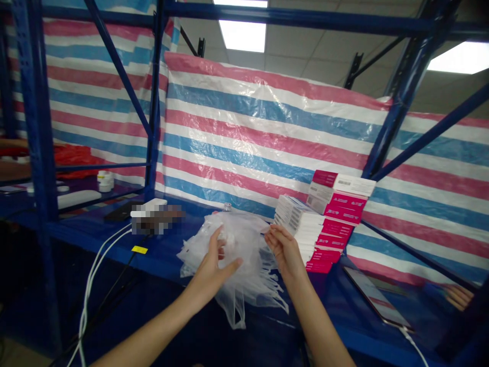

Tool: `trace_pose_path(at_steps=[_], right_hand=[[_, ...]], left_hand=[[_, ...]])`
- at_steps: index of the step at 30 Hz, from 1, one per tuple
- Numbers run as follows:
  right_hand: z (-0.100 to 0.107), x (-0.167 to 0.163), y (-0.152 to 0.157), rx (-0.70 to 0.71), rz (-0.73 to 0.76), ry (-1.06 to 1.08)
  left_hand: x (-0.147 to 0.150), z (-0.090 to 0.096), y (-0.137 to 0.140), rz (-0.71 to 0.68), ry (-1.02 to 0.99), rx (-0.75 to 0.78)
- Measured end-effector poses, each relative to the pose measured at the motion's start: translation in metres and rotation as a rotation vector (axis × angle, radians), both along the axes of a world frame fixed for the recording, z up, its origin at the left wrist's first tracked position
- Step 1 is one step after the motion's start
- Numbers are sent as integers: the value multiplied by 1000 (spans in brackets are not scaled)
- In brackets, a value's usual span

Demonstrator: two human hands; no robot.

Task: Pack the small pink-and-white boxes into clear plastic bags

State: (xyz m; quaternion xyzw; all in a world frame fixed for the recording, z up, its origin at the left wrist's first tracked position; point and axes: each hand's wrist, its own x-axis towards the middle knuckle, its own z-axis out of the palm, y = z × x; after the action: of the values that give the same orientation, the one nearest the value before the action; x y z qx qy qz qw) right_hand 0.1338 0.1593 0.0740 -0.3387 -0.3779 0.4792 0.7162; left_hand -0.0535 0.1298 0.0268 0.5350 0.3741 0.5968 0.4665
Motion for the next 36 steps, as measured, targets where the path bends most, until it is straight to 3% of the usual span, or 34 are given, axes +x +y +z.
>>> trace_pose_path(at_steps=[4,11,15,18,20,23,25,29,36], right_hand=[[-1,14,-4,24,-31,-33],[-10,50,-1,7,-91,-143],[-17,41,-2,88,-189,-506],[-8,18,-19,317,-470,-913],[4,0,-34,465,-567,-1184],[19,-21,-47,622,-412,-1468],[23,-29,-47,644,-314,-1529],[19,-33,-40,600,-267,-1480],[15,-37,-40,504,-35,-1330]], left_hand=[[-19,23,17,-227,28,-32],[-76,41,41,-121,30,9],[-75,48,40,-112,-36,-37],[-67,53,35,-128,-56,-36],[-62,55,31,-160,-61,-38],[-57,57,26,-202,-57,-44],[-56,57,24,-217,-55,-48],[-56,57,22,-238,-48,-39],[-54,63,15,-235,-36,-60]])
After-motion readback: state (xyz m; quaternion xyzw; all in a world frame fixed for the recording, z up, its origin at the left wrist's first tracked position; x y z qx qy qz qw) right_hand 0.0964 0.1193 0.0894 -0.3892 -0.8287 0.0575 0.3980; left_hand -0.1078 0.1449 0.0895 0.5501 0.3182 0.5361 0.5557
